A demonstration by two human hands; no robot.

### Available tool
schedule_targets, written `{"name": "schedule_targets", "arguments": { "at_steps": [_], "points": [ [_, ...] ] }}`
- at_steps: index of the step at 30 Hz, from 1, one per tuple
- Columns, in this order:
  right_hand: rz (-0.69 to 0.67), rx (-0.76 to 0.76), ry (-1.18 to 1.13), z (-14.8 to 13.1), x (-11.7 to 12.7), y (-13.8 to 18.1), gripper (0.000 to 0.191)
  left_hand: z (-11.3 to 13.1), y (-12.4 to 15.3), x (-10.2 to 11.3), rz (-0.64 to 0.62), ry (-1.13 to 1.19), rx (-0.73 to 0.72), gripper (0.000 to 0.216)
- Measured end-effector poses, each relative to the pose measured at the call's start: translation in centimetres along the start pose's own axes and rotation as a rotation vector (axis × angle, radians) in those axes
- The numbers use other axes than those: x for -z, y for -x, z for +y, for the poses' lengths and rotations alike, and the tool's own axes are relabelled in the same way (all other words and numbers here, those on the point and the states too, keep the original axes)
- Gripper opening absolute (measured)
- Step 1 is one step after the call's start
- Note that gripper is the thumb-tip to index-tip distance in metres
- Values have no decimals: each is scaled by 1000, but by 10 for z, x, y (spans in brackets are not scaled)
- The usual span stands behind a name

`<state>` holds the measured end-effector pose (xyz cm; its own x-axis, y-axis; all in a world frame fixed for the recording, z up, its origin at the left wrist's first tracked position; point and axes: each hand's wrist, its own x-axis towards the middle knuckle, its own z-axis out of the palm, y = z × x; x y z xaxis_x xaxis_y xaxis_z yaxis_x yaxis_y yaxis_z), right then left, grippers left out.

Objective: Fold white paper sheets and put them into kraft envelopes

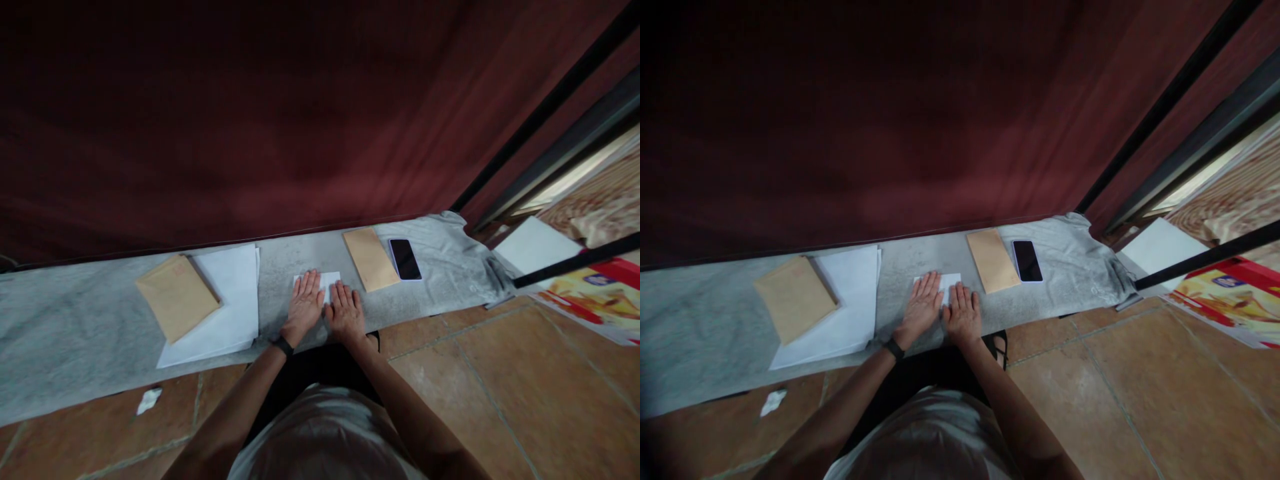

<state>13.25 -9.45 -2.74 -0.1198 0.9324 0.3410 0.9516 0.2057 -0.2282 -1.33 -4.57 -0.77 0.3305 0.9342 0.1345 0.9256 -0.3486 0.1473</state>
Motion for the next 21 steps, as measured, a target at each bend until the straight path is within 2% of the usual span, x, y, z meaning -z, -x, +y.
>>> {"name": "schedule_targets", "arguments": {
  "at_steps": [2, 5, 10, 17, 21],
  "points": [
    [-10, -1, 2, 1, -1, 0, 55, 11, -4, -2, -40, 30, -66, 57],
    [-38, -3, -1, 1, -1, 0, 55, 16, -5, -5, -51, 37, -75, 58],
    [-42, -22, -17, 0, 2, -1, 55, 3, 0, -5, -26, 17, -64, 60],
    [-49, -29, -26, -2, 6, -1, 57, -15, 6, -4, -17, -21, 47, 62],
    [-67, -30, -31, -1, 8, -2, 56, -19, 8, -6, -4, -35, 64, 63]
  ]
}}
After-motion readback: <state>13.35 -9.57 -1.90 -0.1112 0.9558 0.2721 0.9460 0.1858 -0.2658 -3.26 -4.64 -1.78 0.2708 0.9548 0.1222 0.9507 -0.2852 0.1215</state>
